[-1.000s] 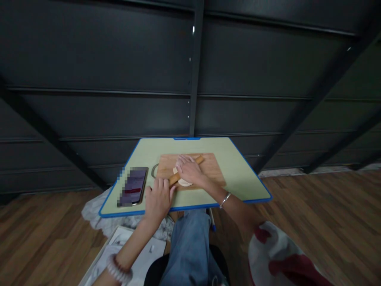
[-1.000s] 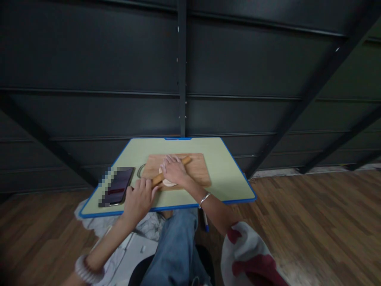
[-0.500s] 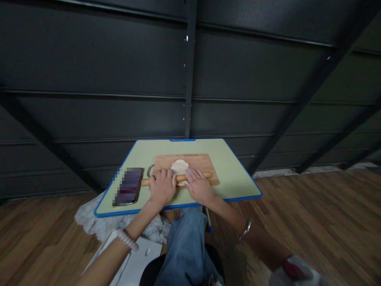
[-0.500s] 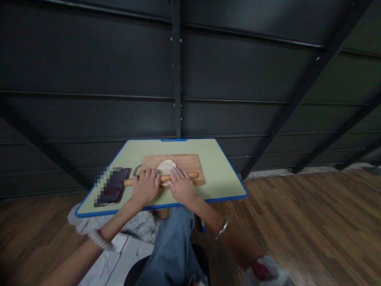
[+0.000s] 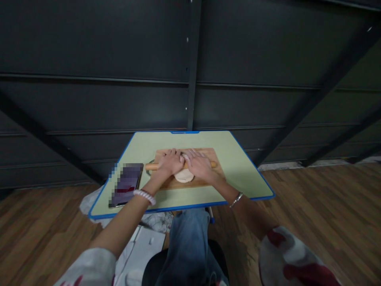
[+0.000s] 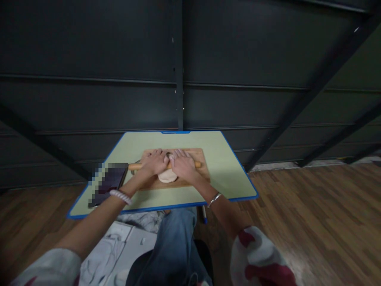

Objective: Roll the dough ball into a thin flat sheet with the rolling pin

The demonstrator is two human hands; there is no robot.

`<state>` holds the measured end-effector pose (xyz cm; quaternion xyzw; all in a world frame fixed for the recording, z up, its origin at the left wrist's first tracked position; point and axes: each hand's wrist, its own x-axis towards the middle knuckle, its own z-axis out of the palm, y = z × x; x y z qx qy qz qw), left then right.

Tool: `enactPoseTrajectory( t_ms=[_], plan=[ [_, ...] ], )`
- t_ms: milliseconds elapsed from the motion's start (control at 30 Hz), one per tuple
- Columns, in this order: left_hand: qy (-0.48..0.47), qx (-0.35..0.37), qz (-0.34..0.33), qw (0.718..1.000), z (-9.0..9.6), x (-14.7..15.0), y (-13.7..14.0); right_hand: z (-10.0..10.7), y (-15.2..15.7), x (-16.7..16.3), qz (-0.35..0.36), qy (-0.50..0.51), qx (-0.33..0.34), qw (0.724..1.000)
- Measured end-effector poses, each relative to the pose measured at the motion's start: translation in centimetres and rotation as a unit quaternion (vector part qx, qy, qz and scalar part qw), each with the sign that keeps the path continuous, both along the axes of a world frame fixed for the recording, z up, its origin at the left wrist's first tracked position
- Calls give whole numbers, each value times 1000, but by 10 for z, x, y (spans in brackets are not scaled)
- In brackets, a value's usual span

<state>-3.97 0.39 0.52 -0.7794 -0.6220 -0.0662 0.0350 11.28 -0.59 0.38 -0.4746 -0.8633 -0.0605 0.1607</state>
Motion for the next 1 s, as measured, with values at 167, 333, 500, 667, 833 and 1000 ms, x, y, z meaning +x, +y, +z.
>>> enactPoseTrajectory(
  t_ms=[167, 333, 500, 667, 833, 1000],
  plan=[
    [5, -18, -42, 999, -1, 0, 32, 1, 42, -8, 0, -44, -40, 998],
    [3, -57, -5, 998, 9, 1, 49, 5, 67, -11, 17, -39, -65, 997],
    [-4, -37, 61, 997, 22, 5, 63, 6, 83, -14, -8, -44, -57, 997],
    [-21, 13, 98, 995, 26, 8, 77, 4, 105, -17, -17, -60, -74, 995],
    [-32, 3, 122, 992, 21, 6, 84, -1, 119, -17, -65, -25, -86, 994],
    [-38, 9, 90, 995, 14, 0, 85, -1, 112, -17, -59, -26, -97, 993]
  ],
)
